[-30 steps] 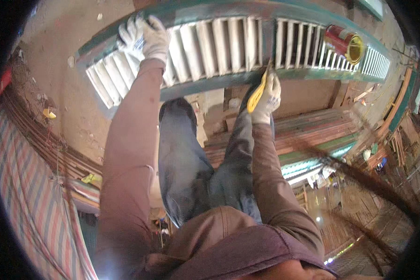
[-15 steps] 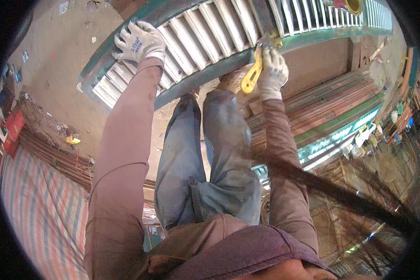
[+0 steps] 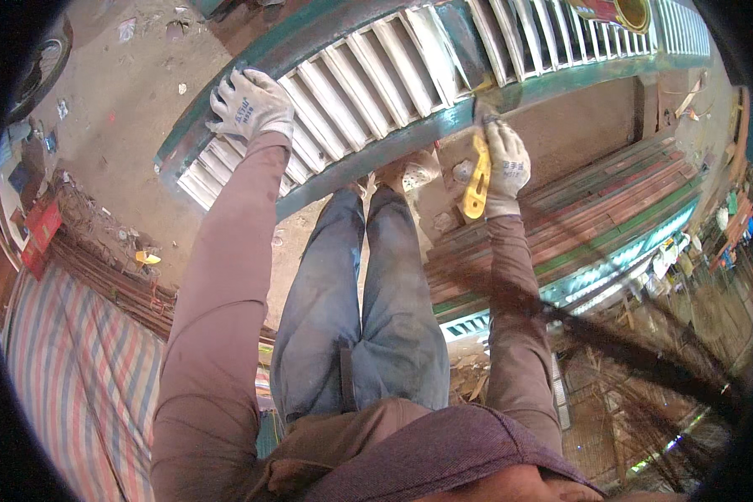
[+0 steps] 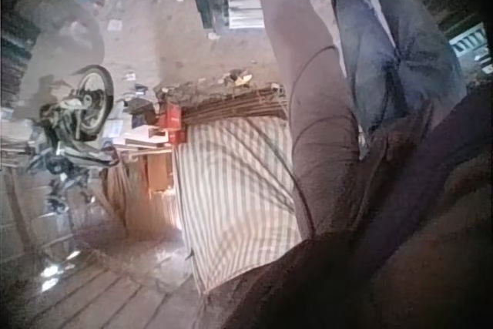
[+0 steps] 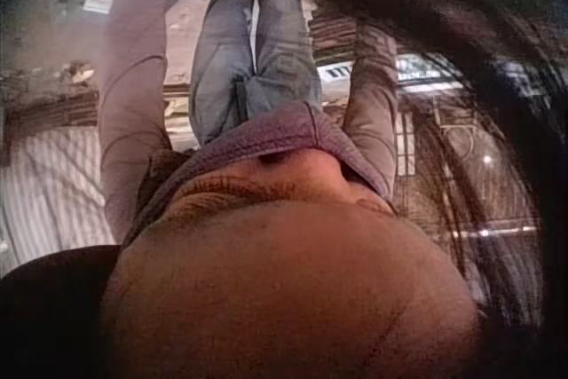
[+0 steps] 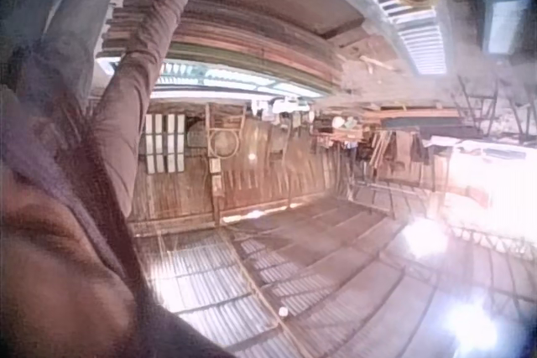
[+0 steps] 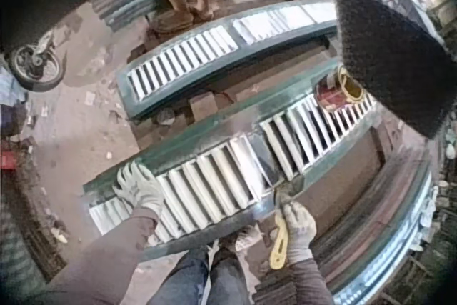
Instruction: The person paints the edges and slats of metal window frames using a yellow-handled brush and a paint can. They repeatedly dip the brush into the can and apply paint to the frame surfaces while standing in a workshop.
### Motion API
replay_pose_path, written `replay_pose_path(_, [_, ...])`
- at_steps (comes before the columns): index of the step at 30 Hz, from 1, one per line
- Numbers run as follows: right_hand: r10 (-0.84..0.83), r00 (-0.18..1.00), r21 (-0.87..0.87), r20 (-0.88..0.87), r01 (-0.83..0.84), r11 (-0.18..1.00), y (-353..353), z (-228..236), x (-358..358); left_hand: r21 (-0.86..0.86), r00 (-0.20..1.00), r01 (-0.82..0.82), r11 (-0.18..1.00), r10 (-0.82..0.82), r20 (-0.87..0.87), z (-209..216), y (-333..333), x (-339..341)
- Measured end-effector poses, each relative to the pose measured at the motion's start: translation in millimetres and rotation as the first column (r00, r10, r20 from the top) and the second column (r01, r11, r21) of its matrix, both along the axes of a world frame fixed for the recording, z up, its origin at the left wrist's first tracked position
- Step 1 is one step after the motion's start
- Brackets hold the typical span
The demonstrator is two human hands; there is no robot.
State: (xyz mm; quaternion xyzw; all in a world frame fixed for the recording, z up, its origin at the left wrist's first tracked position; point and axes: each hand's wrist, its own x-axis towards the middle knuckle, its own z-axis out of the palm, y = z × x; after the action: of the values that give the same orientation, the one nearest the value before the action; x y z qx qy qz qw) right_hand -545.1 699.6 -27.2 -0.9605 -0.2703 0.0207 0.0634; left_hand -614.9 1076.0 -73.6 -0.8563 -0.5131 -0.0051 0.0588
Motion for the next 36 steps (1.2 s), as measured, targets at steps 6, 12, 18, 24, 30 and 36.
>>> replay_pose_path(6, [-0.033, 0.999, 0.099, 0.017, 0.031, 0.995, 31.4, 13.2, 13.7, -0.053, 0.999, -0.023, 0.998, 0.021, -0.047, 6.8, 1.2, 3.6])
replay_pose_path(12, [-0.021, 0.982, 0.04, 0.187, 0.014, 0.999, 75.1, 2.8, 37.8, 0.033, 0.995, 0.027, 0.999, -0.024, -0.099, -0.3, 4.3, -0.9])
replay_pose_path(18, [-0.117, 0.984, 0.011, 0.133, 0.117, 0.993, 95.3, 0.7, 41.5, -0.044, 0.988, -0.015, 0.999, 0.008, -0.155, 8.4, 0.8, 2.7])
replay_pose_path(24, [-0.288, 0.958, 0.013, 0.004, 0.287, 0.958, 115.6, -0.5, 34.4, -0.054, 0.986, -0.05, 0.997, 0.041, -0.164, 15.1, -3.9, 11.2])
replay_pose_path(30, [-0.294, 0.947, 0.124, -0.13, 0.31, 0.943, 122.9, 9.3, 6.8, -0.022, 0.984, -0.042, 0.999, 0.037, -0.174, 11.8, -2.6, 9.2])
replay_pose_path(36, [-0.34, 0.939, 0.235, 0.058, 0.318, 0.918, 108.7, 5.6, 27.6, -0.031, 0.994, -0.016, 0.999, 0.013, -0.112, 8.2, -1.8, 6.8])
